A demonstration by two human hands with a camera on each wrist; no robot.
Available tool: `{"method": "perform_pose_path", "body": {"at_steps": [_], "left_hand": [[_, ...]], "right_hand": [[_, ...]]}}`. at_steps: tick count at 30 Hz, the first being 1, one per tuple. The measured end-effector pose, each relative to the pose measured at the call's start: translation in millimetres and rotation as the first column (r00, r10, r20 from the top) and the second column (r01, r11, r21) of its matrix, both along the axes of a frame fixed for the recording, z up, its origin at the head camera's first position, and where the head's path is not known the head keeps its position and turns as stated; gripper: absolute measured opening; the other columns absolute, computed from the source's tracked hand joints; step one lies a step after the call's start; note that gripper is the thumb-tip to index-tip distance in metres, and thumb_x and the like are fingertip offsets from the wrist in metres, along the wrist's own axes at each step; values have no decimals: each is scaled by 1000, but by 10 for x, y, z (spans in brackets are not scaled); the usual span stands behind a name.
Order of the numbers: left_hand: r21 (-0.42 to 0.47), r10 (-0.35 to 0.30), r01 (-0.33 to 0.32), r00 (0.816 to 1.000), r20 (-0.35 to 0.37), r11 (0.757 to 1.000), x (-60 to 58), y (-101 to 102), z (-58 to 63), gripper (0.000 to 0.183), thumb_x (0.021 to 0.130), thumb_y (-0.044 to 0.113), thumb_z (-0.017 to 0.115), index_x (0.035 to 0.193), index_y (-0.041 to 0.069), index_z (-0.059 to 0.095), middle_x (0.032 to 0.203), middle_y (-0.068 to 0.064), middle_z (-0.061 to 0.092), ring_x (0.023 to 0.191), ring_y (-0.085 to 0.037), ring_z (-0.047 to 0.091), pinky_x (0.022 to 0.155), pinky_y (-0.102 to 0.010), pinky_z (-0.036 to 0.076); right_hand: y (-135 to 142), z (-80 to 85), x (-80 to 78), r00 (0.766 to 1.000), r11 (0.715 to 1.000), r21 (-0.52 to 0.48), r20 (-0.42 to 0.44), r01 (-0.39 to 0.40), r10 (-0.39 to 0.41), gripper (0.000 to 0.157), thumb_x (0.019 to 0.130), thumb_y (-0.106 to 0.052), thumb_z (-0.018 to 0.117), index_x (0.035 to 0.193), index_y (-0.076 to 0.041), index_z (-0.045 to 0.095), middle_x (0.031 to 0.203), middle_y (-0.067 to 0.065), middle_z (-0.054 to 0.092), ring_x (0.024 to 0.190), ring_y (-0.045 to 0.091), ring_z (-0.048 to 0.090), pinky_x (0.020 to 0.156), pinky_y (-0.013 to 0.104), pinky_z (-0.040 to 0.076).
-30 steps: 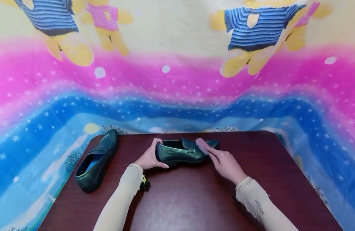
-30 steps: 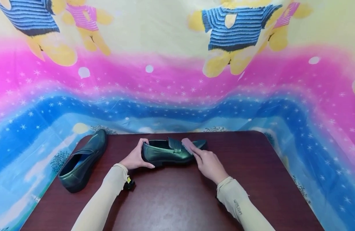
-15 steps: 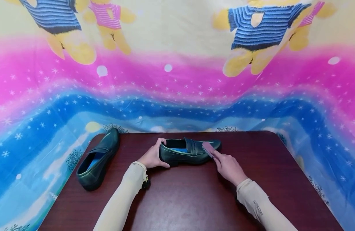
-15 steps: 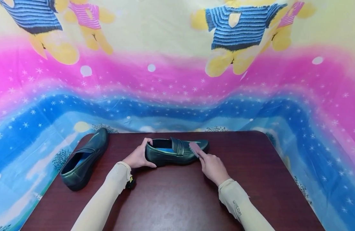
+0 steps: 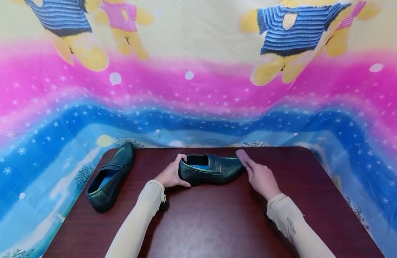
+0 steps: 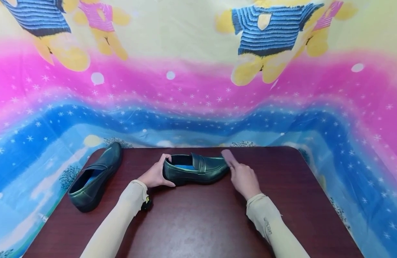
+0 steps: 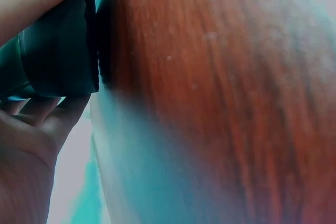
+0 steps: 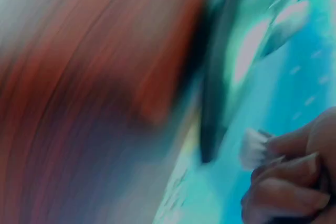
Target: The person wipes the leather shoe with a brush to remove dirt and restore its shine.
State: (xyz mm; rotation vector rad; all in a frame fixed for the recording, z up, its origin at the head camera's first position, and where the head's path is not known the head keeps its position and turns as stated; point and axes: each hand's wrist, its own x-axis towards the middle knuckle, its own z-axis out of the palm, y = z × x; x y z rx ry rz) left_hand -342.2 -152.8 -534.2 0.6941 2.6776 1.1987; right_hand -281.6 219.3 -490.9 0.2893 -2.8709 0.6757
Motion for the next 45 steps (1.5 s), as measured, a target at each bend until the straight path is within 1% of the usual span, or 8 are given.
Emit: {"method": "perform_pose_path", "body": {"at_steps": [5, 10, 14, 19, 24, 30, 38, 45], "left_hand": [[-11, -1, 1, 1000, -7, 1000, -6, -21, -4, 96, 64, 25, 102, 129, 25, 31, 113, -5, 64, 99, -18, 64, 93, -40, 52], [-21, -15, 15, 1000, -5, 1000, 4, -17, -27, 96, 65, 25, 102, 130, 24, 31, 114, -6, 63, 99, -18, 63, 93, -39, 52], [-22, -4, 4, 1000, 7, 1000, 17, -21, -34, 96, 65, 24, 102, 130, 26, 31, 115, -5, 63, 100, -19, 63, 93, -39, 52], [-25, 3, -3, 1000, 12, 1000, 24, -23, -30, 95, 66, 24, 101, 130, 26, 31, 117, -6, 62, 102, -19, 63, 94, -40, 52], [-12, 13, -13, 1000, 8, 1000, 28, -20, -24, 96, 64, 23, 102, 130, 26, 32, 118, -6, 61, 103, -20, 62, 95, -40, 52], [-29, 18, -18, 1000, -9, 999, 26, -4, -27, 96, 64, 23, 102, 130, 26, 33, 120, -7, 61, 105, -20, 62, 97, -41, 51], [-27, 24, -25, 1000, -13, 999, 35, 4, -5, 96, 63, 21, 102, 131, 26, 33, 122, -8, 60, 107, -22, 62, 97, -42, 52], [-31, 20, -20, 1000, -4, 999, 42, 22, -1, 96, 65, 21, 101, 131, 26, 32, 124, -8, 59, 108, -22, 61, 98, -42, 52]], "right_hand": [[-345, 37, 126, 983, 985, -88, 96, -150, 158, 46, 107, -16, 58, 152, -14, 53, 134, 19, 68, 88, 24, 71, 80, 44, 57], [-387, -65, 144, 983, 988, -88, 120, -129, 139, 46, 106, -17, 60, 152, -18, 54, 139, 16, 66, 108, 27, 72, 87, 45, 58], [-290, -110, 99, 984, 988, -82, 110, -131, 139, 47, 104, -17, 63, 151, -22, 55, 99, 11, 76, 72, 18, 65, 73, 37, 50], [-94, -126, 29, 984, 992, -54, 134, -114, 120, 46, 104, -17, 63, 150, -20, 57, 61, 1, 52, 51, 16, 43, 68, 36, 46], [117, -116, -62, 995, 998, 7, 83, -58, 57, 46, 104, -17, 63, 149, -17, 57, 82, 13, 69, 59, 18, 51, 69, 39, 46], [276, -93, -122, 997, 999, 5, 60, 39, -39, 51, 104, -15, 60, 154, -15, 50, 77, 15, 66, 65, 25, 57, 68, 42, 46], [87, -88, -4, 985, 987, -103, 109, -125, 136, 47, 106, -20, 60, 153, -21, 53, 147, 18, 59, 123, 36, 66, 94, 52, 54], [8, -150, -3, 974, 984, -76, 145, -164, 174, 45, 105, -20, 61, 150, -20, 57, 134, 17, 68, 88, 17, 66, 77, 39, 47]]}}
